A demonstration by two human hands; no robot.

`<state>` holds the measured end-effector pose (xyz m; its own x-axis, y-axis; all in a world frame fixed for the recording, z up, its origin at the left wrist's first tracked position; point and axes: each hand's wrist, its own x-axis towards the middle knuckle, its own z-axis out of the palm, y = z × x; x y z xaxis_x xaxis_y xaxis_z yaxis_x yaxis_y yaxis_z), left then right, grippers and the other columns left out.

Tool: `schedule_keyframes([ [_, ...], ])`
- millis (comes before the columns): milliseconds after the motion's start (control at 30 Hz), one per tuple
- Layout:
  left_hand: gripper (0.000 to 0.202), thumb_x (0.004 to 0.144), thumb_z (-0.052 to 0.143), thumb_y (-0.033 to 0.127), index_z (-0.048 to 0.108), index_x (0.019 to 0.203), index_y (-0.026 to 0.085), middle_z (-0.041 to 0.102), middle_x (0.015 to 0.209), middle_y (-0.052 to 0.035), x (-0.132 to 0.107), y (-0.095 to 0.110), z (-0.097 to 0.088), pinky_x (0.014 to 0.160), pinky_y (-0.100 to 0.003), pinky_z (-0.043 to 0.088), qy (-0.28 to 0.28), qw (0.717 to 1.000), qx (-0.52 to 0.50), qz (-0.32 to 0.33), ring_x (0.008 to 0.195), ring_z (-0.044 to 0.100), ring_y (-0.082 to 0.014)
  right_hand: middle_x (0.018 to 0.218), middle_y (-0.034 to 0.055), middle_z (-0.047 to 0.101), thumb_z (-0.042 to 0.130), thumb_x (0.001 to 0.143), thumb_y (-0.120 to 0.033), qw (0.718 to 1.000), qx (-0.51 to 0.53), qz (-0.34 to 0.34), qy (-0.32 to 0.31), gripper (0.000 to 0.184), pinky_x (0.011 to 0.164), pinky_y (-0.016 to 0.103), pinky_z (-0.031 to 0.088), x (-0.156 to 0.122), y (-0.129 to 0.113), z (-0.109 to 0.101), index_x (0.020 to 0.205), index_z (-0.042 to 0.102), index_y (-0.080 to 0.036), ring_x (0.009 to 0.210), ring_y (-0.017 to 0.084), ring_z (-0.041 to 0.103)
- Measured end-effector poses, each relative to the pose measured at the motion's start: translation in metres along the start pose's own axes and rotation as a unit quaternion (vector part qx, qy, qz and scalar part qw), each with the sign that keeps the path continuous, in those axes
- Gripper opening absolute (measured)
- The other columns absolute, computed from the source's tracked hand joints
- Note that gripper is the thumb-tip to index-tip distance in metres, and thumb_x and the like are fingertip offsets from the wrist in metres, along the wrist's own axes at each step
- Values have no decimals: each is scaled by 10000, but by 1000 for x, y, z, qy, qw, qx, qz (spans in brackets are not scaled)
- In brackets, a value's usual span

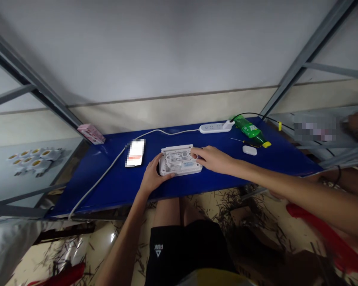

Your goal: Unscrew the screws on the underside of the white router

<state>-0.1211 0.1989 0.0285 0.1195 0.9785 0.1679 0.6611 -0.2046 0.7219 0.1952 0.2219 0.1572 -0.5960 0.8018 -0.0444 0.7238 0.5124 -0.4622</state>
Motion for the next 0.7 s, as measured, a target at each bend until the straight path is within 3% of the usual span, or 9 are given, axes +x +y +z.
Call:
schedule_keyframes([
  [200,1051,814,1018,510,575,1741,284,634,1831,-155,0,2,-1,1434,-663,471,4,1000,-3,-1,1685,608,-451,876,-2,731,635,1019,-141,1000,5,0,14,157,760,324,368,-2,-2,-11,1099,692,-263,771,209,631],
  [433,1039,838,1001,493,556,1747,256,622,1839,-168,0,3,-1,1445,-631,462,-1,1000,3,-3,1694,602,-429,845,-19,703,633,997,-123,1000,6,5,26,158,772,312,358,-3,-13,-26,1058,663,-265,753,189,617],
  [567,1046,855,994,491,541,1757,216,619,1836,-199,-1,2,-1,1440,-650,461,-2,1000,6,4,1695,598,-441,846,-16,712,629,999,-135,1000,2,2,27,152,771,318,360,-3,-9,-21,1070,668,-264,743,187,609],
  [700,1055,842,1007,499,546,1757,247,615,1844,-183,0,2,-1,1438,-658,464,-2,1000,7,0,1697,596,-450,870,-14,724,620,1003,-134,1000,7,-11,18,166,748,313,351,-1,1,-9,1093,669,-265,743,184,609],
])
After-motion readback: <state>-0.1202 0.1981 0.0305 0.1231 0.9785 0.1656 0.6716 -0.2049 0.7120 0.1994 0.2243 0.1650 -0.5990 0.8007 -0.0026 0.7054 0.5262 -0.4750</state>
